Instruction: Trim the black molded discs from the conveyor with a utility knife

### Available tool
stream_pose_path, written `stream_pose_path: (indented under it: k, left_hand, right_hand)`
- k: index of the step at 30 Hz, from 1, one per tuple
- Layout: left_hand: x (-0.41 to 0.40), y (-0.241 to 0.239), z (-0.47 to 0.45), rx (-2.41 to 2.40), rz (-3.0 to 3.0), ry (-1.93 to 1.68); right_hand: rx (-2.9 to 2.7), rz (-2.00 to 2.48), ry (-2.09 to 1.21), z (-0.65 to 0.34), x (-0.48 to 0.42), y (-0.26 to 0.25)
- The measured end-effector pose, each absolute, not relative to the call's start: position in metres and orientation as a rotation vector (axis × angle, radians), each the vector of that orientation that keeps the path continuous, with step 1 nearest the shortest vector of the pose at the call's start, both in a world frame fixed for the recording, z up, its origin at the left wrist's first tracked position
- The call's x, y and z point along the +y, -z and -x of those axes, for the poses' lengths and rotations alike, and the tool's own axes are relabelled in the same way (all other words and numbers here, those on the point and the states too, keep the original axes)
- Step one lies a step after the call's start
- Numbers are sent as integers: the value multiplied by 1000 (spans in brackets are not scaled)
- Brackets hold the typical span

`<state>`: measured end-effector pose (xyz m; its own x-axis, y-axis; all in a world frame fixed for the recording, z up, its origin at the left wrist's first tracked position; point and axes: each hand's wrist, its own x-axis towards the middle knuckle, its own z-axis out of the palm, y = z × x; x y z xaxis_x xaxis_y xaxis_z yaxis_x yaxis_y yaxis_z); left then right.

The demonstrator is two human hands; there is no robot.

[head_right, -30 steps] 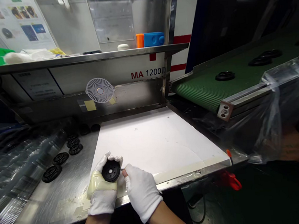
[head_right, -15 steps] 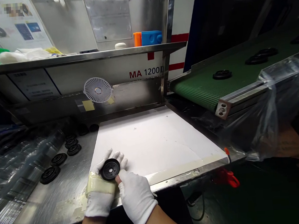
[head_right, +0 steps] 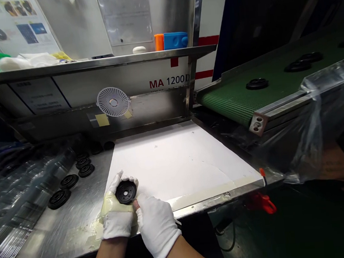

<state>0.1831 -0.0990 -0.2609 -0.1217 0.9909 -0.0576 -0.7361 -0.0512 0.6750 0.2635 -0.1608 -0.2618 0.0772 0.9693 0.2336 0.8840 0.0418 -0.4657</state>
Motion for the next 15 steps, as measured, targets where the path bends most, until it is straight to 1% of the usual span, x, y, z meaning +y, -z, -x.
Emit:
stream_pose_path:
  k: [2,8,11,15]
  left_hand:
    - [-100,259,-182,650,-501,-1584]
    - [-96,247,-171,599,-284,-1229]
    - [-93,249,-174,568,-206,-1271]
    - [-90,257,-182,562,-204,-1443]
  right_hand:
    - [-1825,1865,-222,-261,-161,260]
    - [-1811,1834,-214,-269,-157,260]
    - [-1780,1862,-230,-271,-156,264]
    - [-1784,1844,-228,-262,-159,265]
